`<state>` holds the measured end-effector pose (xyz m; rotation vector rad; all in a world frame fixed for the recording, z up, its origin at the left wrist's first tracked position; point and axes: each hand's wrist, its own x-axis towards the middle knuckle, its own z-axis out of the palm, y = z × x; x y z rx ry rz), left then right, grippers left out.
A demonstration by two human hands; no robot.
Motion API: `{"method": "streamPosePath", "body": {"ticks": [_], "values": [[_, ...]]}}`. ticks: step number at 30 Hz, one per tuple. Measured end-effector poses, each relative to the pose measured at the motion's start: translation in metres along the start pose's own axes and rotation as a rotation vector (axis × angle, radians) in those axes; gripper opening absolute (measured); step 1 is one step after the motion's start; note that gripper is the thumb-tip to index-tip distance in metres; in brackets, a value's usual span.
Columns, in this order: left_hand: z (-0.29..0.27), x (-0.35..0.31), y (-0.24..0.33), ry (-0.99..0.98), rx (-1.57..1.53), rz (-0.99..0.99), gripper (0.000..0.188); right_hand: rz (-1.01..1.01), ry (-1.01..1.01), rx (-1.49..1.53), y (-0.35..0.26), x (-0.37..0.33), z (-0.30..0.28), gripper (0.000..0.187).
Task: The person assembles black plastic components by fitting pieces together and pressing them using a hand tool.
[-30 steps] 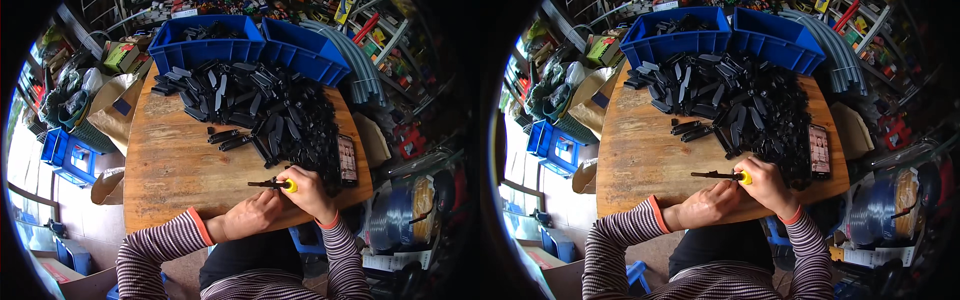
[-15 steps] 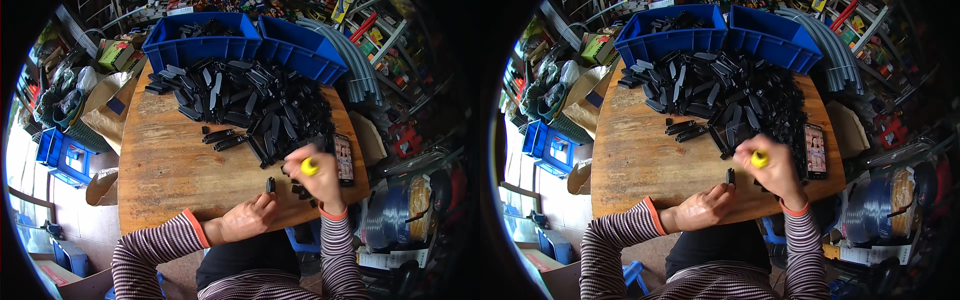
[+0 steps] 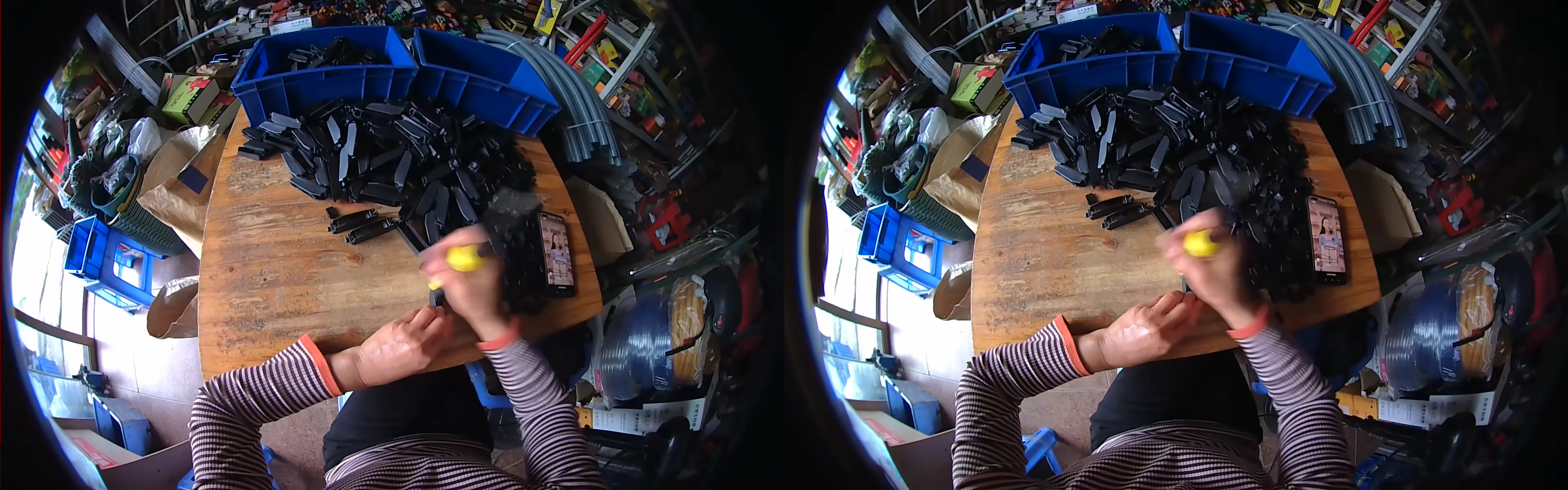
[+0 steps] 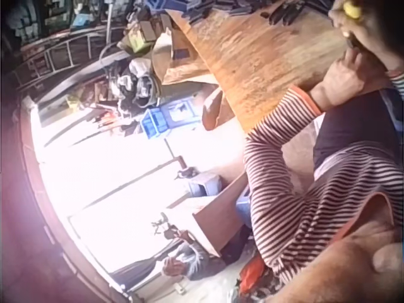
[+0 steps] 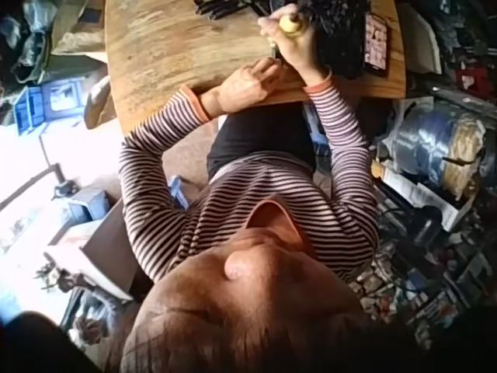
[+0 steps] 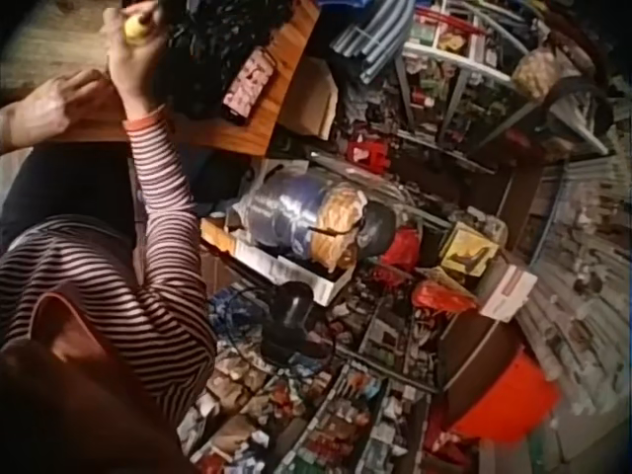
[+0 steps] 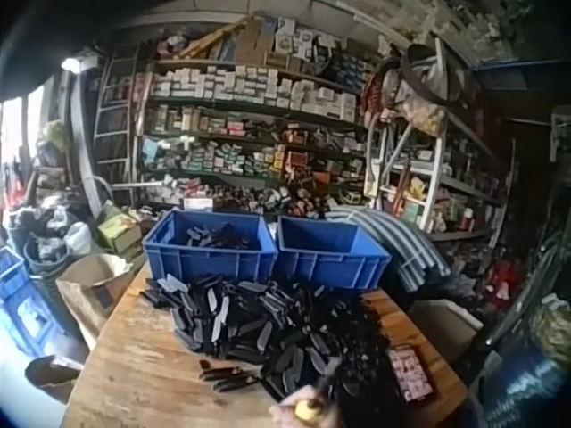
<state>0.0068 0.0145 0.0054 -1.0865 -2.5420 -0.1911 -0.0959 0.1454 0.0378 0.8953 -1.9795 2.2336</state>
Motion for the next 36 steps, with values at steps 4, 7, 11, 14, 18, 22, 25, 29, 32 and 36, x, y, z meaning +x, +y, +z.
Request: {"method": "streamPosePath", "body": {"ticks": [4,7,11,14,18,22,25,29,32,36], "values": [[-0.001,0.0,-0.001,0.041,-0.04,-0.023,0.053,0.038,-0.109,-0.058,0.001,0.003,0.001,0.015],[-0.005,0.012,-0.005,0.199,-0.029,0.011,0.044,0.012,-0.013,-0.143,-0.024,0.011,-0.011,0.015],[0.004,0.009,-0.02,0.096,-0.079,0.04,0.035,-0.047,-0.124,-0.631,-0.006,0.004,-0.046,0.016],[0.004,0.001,-0.043,0.021,-0.178,-0.112,0.032,-0.034,-0.257,-0.891,0.001,-0.005,-0.055,0.018],[-0.012,-0.005,-0.081,0.193,-0.235,-0.604,0.039,0.092,-0.325,-0.982,0.002,-0.01,-0.06,0.019],[-0.004,-0.018,-0.111,0.223,-0.106,-0.614,0.037,0.091,-0.37,-0.979,-0.002,-0.002,-0.055,0.017],[-0.001,-0.018,-0.114,0.238,-0.033,-0.551,0.036,0.066,-0.387,-0.985,-0.005,-0.003,-0.059,0.016],[-0.001,-0.019,-0.116,0.18,-0.007,-0.53,0.038,0.095,-0.206,-0.736,-0.017,-0.014,-0.067,0.016],[-0.006,-0.017,-0.098,0.124,-0.012,-0.566,0.038,0.137,-0.113,-0.673,-0.037,-0.024,-0.064,0.015],[-0.011,-0.008,-0.03,0.017,-0.105,-0.509,0.023,0.121,-0.106,-0.637,-0.038,-0.035,-0.055,0.016]]}}
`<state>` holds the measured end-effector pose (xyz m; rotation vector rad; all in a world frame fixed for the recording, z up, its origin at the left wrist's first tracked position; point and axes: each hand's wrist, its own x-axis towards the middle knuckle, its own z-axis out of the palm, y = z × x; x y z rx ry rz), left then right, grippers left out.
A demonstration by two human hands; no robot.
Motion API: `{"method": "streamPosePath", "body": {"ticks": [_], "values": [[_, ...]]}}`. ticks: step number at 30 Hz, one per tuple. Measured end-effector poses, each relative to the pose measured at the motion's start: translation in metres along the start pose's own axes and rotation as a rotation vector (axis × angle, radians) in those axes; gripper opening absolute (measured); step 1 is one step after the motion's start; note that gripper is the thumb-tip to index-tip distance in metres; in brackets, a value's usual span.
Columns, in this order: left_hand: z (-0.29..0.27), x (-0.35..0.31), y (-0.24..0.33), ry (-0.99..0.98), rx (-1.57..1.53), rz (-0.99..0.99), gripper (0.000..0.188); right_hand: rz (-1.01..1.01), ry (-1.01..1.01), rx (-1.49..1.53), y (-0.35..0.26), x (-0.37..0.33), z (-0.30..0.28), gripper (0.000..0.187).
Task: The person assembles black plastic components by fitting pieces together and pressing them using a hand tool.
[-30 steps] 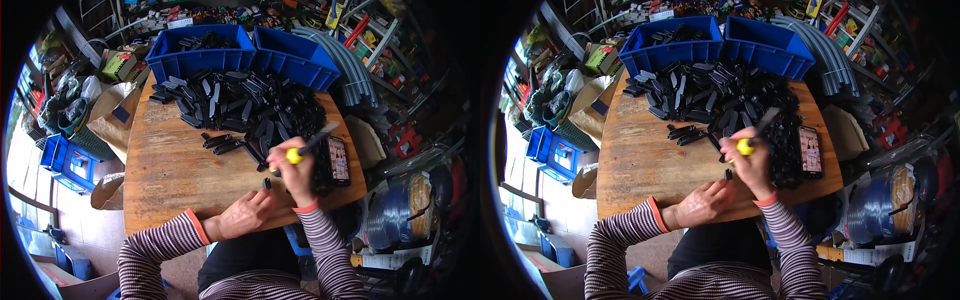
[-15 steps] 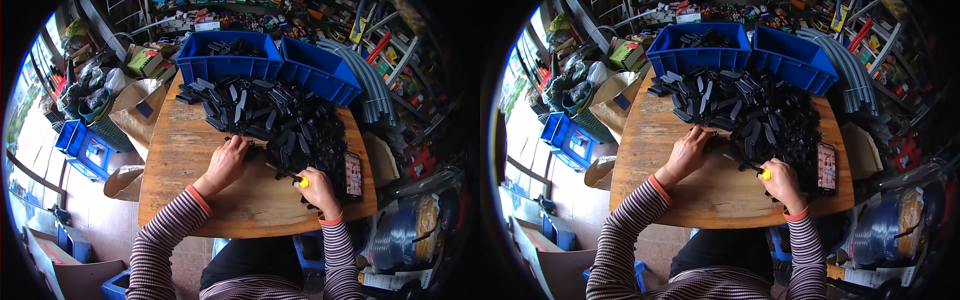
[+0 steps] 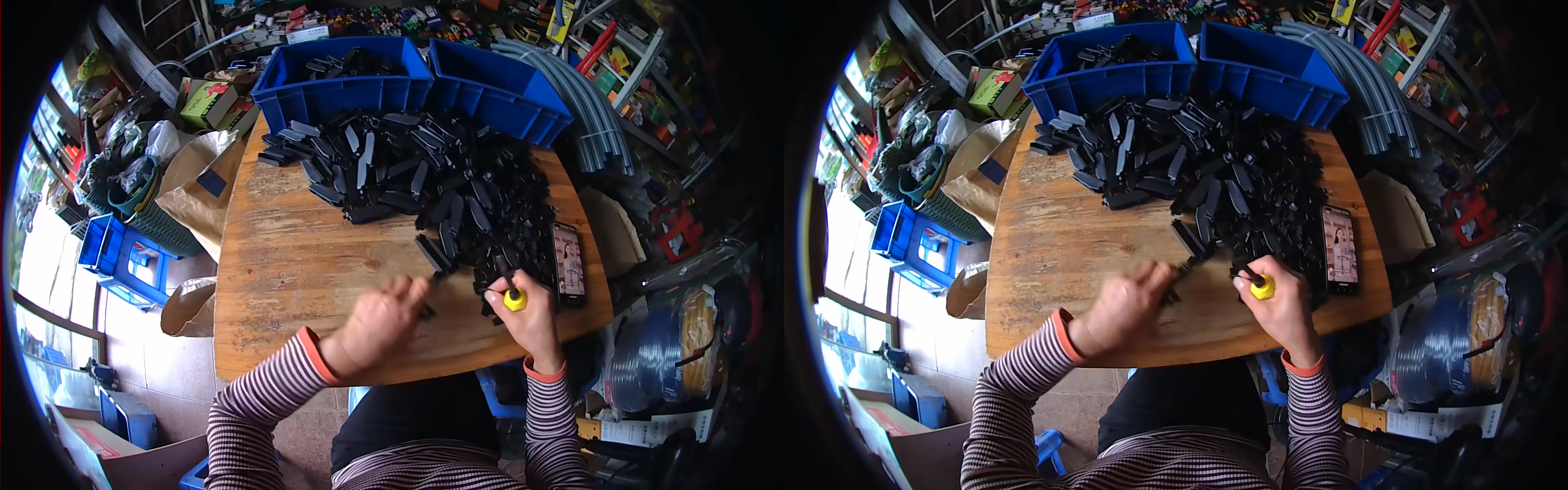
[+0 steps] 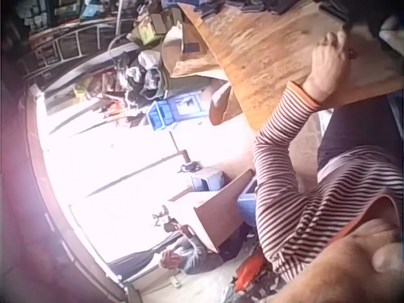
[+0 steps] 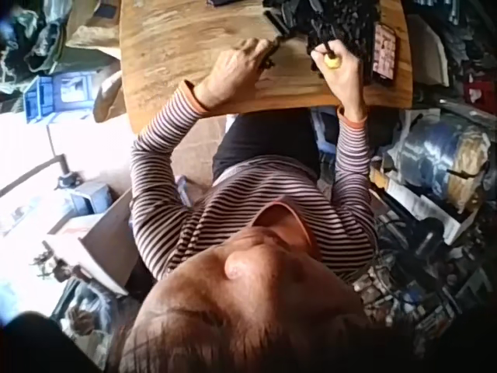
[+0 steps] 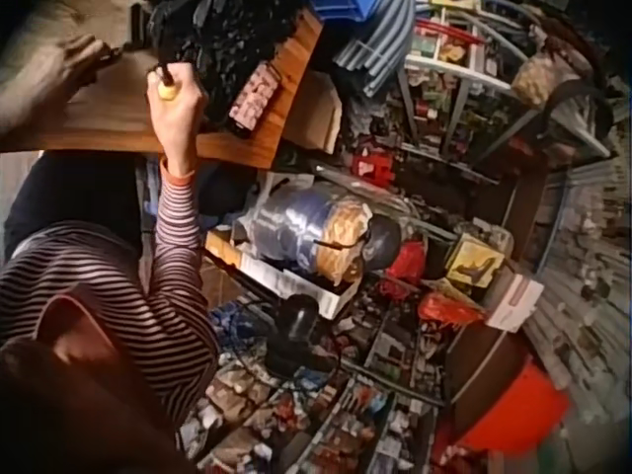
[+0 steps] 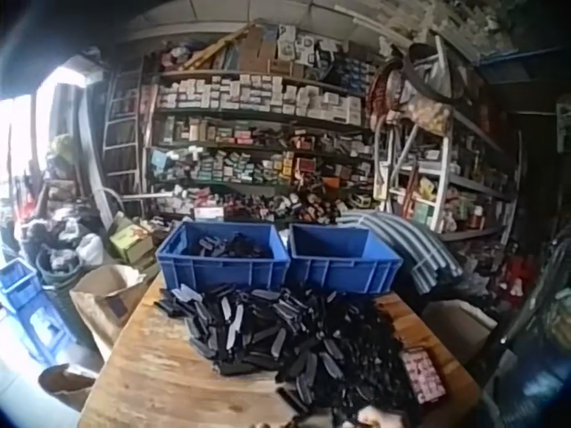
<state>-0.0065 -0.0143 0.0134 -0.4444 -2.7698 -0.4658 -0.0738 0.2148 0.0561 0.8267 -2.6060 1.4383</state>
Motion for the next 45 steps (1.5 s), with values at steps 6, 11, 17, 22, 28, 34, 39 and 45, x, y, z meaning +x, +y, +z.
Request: {"method": "streamPosePath", "body": {"ticks": [6,11,17,22,28,34,39,45], "values": [[0.0,-0.013,0.025,-0.081,-0.321,0.101,0.038,-0.131,-0.015,-0.081,0.007,0.008,0.026,0.016],[-0.011,-0.007,0.001,-0.032,-0.314,0.463,0.047,-0.157,-0.07,-0.141,0.002,0.005,0.031,0.02],[0.003,-0.003,0.009,0.059,-0.033,0.63,0.043,-0.151,-0.113,-0.191,-0.003,0.002,0.035,0.021],[0.015,-0.012,0.024,-0.019,-0.006,0.572,0.039,-0.251,-0.23,-0.415,-0.01,0.004,0.031,0.019],[0.023,-0.017,0.031,0.096,0.101,0.538,0.039,-0.196,-0.426,-0.159,-0.013,0.027,0.004,0.009],[0.026,-0.017,0.031,0.049,0.087,0.56,0.044,-0.066,0.221,0.552,-0.024,0.031,0.036,0.014],[0.008,0.006,0.03,0.144,-0.058,0.63,0.046,0.08,0.157,0.376,-0.018,0.027,0.015,0.012],[0.022,0.019,-0.007,-0.018,0.025,0.412,0.037,-0.128,-0.073,-0.171,0.022,0.022,0.003,0.013]]}}
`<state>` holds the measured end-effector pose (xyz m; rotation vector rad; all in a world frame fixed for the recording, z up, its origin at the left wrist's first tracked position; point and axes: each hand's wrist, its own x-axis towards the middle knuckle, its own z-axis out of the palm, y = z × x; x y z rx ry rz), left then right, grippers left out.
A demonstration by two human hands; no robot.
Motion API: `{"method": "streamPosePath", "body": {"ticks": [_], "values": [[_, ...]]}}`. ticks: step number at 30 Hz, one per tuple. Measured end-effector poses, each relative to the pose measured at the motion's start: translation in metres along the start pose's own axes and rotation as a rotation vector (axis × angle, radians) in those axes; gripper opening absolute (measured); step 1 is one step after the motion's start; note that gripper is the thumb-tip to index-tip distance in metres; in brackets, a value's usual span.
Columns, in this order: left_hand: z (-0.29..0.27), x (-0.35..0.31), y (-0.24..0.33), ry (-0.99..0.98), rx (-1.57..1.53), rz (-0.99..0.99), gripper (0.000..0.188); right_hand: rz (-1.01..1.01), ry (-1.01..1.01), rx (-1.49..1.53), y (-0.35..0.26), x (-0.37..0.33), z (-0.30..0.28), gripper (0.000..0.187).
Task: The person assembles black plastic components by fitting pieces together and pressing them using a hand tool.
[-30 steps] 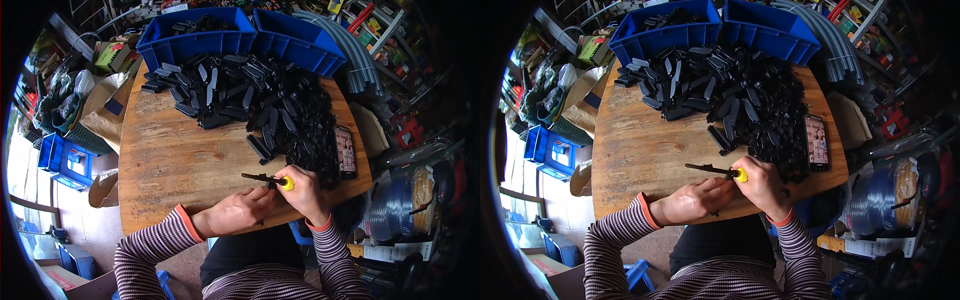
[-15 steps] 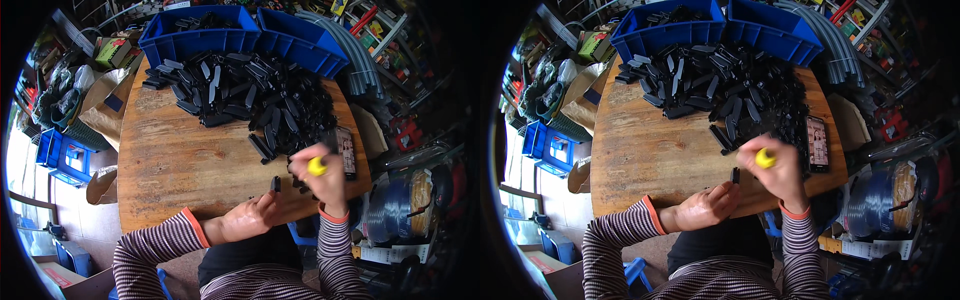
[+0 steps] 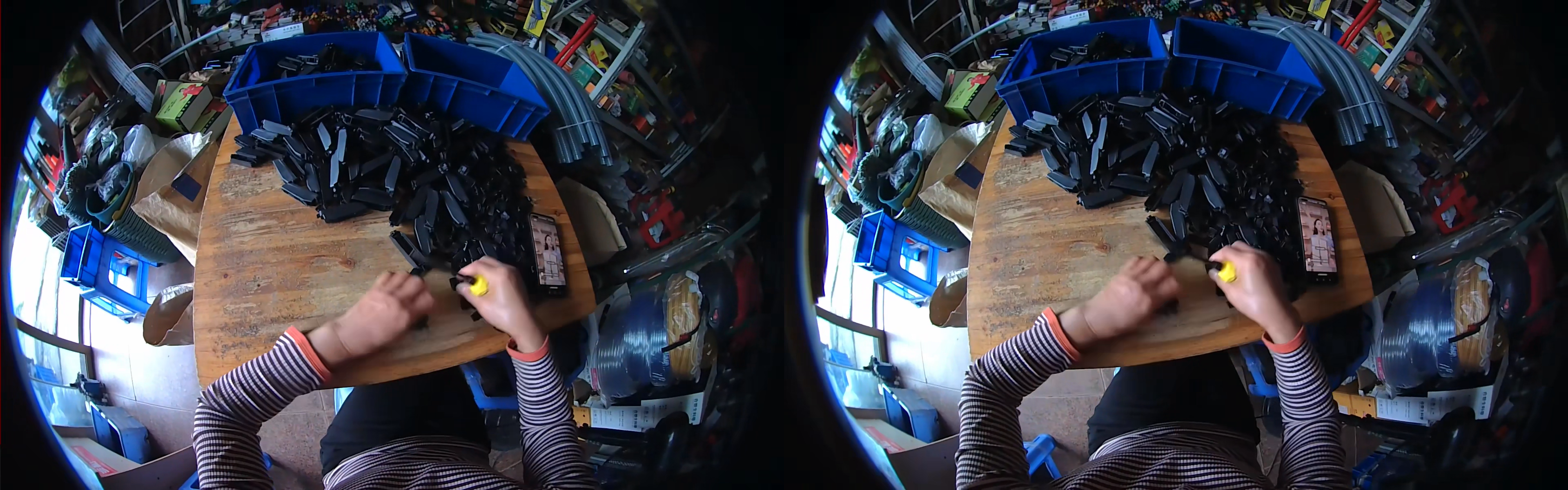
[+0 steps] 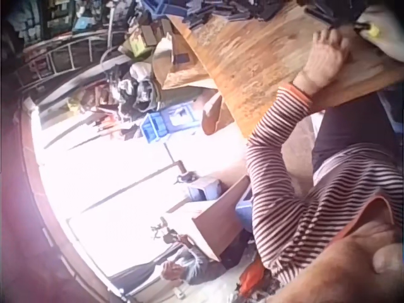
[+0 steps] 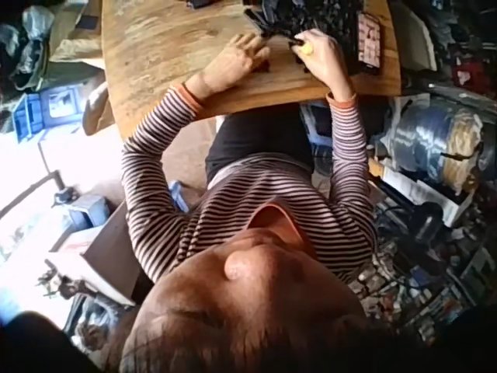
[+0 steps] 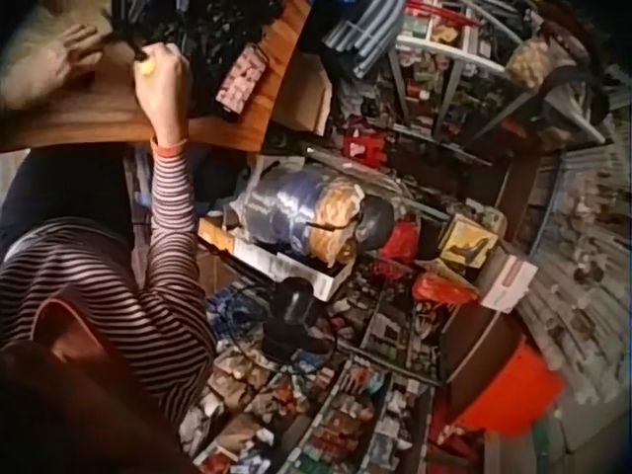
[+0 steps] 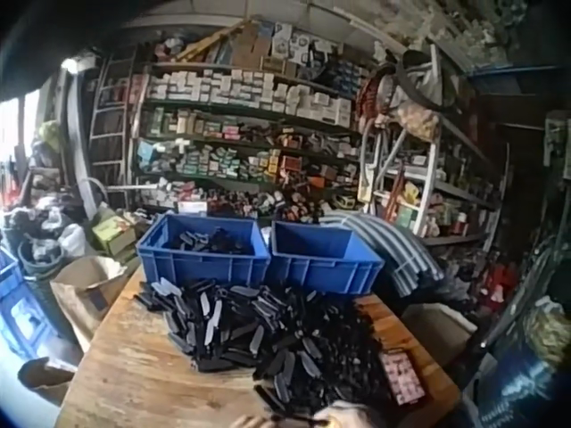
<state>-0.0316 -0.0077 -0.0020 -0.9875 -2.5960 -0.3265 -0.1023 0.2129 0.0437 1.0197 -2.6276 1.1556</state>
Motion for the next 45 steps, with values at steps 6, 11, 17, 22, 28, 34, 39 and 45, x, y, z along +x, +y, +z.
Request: {"method": "streamPosePath", "body": {"ticks": [6,11,17,22,28,34,39,45], "values": [[-0.015,0.016,-0.044,0.08,-0.156,-0.28,0.037,0.084,-0.133,-0.181,0.006,-0.003,0.008,0.018],[-0.012,0.024,-0.053,0.099,-0.152,-0.342,0.039,0.055,-0.165,-0.193,0.005,0.002,0.005,0.019],[-0.01,-0.013,-0.04,0.055,-0.074,-0.297,0.036,0.158,0.03,0.078,-0.009,-0.017,-0.013,0.018],[-0.036,-0.058,-0.014,0.048,0.088,-0.191,0.033,0.079,0.092,0.068,-0.024,-0.031,-0.018,0.018],[-0.05,-0.054,-0.004,0.114,-0.106,-0.39,0.023,0.07,0.052,0.061,-0.025,-0.039,-0.013,0.019],[-0.048,0.004,-0.012,-0.286,-0.004,-0.636,0.015,-0.015,0.054,0.059,-0.036,-0.036,-0.007,0.021],[-0.03,0.013,0.002,-0.137,0.084,0.007,0.017,0.078,0.136,0.129,-0.024,-0.038,-0.008,0.02],[-0.018,0.002,0.02,0.048,0.213,0.227,0.035,-0.058,0.062,0.095,-0.024,-0.014,0.002,0.018]]}}
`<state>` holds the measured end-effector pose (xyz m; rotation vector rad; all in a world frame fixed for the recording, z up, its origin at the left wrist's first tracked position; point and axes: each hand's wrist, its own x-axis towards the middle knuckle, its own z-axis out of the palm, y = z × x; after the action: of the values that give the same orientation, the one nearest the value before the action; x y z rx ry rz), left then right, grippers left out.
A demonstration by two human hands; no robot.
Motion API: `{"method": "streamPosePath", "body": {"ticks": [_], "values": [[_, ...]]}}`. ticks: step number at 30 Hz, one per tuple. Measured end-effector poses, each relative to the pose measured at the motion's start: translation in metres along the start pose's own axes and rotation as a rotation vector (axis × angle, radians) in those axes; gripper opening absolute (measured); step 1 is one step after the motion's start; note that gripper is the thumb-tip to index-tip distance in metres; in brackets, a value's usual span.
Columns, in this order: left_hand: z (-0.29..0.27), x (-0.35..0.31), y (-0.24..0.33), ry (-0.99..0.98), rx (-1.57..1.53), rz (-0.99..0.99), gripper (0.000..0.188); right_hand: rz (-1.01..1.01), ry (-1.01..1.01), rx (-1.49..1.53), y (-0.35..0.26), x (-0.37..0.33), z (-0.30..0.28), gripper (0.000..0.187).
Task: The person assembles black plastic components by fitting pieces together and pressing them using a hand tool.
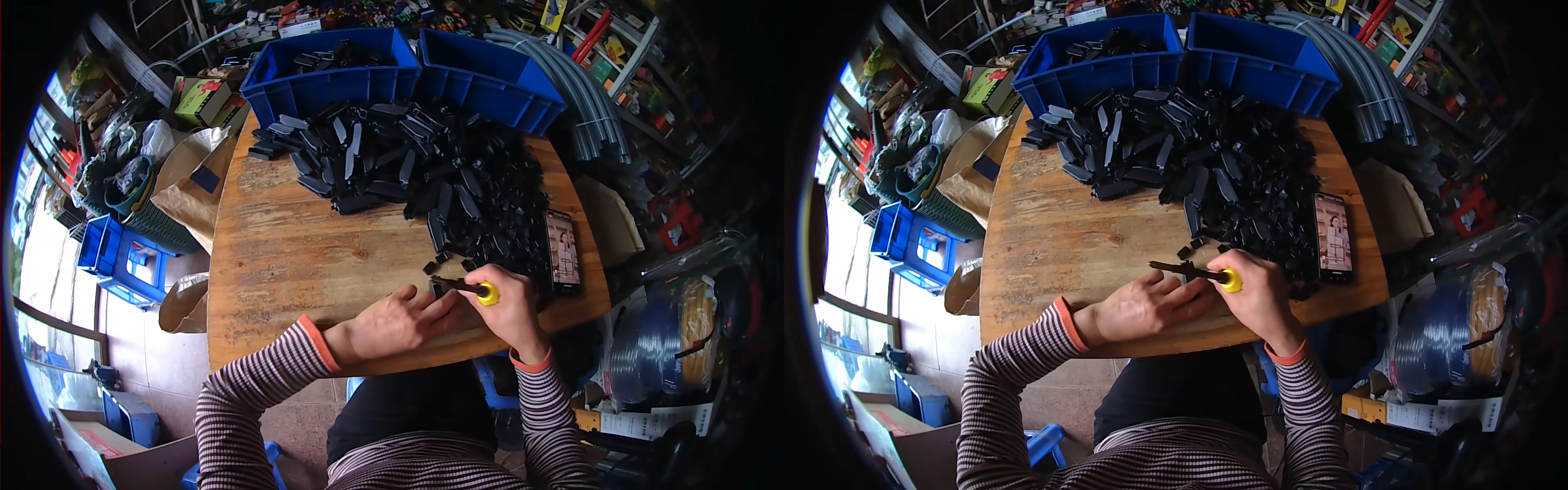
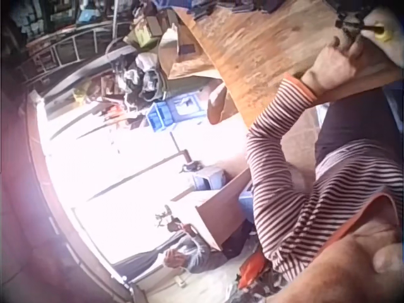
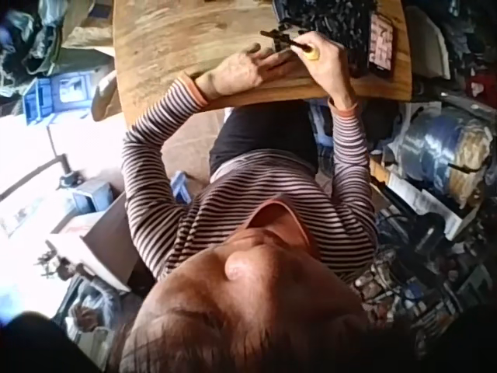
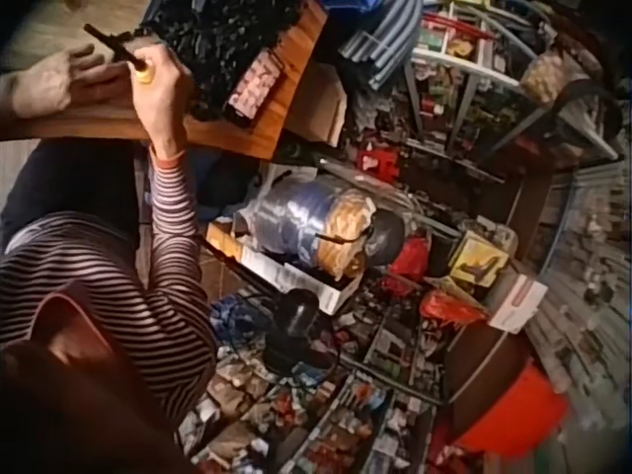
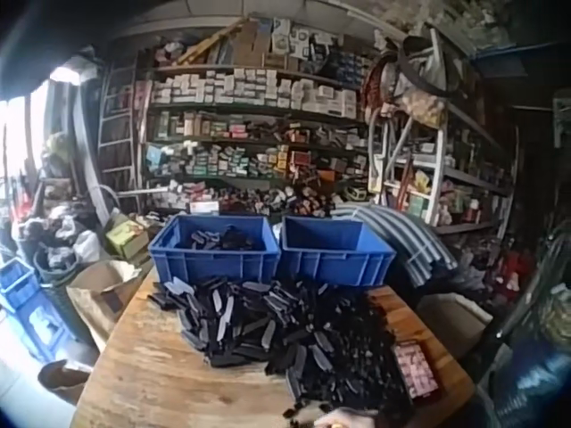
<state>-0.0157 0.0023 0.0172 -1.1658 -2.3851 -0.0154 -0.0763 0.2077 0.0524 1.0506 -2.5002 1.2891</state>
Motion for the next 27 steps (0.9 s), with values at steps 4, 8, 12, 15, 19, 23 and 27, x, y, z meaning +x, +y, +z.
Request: {"method": "streamPosePath", "body": {"ticks": [4,8,12,15,19,23,27], "values": [[-0.001,-0.01,0.009,-0.07,-0.02,0.027,0.042,-0.054,-0.065,-0.026,0.009,0.01,0.02,0.016],[0.003,-0.009,0.008,-0.016,-0.028,0.028,0.04,-0.096,-0.101,-0.082,0.012,0.015,0.029,0.017],[0.001,-0.011,0.01,-0.048,0.023,0.073,0.04,-0.193,-0.146,-0.216,0.011,0.016,0.031,0.017],[0.004,-0.014,0.015,-0.015,0.013,0.023,0.035,-0.311,-0.184,-0.337,0.007,0.016,0.026,0.016],[0.003,-0.016,0.018,-0.004,0.088,-0.003,0.034,-0.342,-0.295,-0.308,0.004,0.023,0.022,0.014],[0.002,-0.015,0.021,-0.045,0.076,-0.02,0.039,-0.401,-0.342,-0.372,0.006,0.028,0.019,0.019],[0.002,-0.016,0.023,-0.106,0.063,-0.008,0.043,-0.367,-0.378,-0.309,0.01,0.027,0.022,0.018]]}}
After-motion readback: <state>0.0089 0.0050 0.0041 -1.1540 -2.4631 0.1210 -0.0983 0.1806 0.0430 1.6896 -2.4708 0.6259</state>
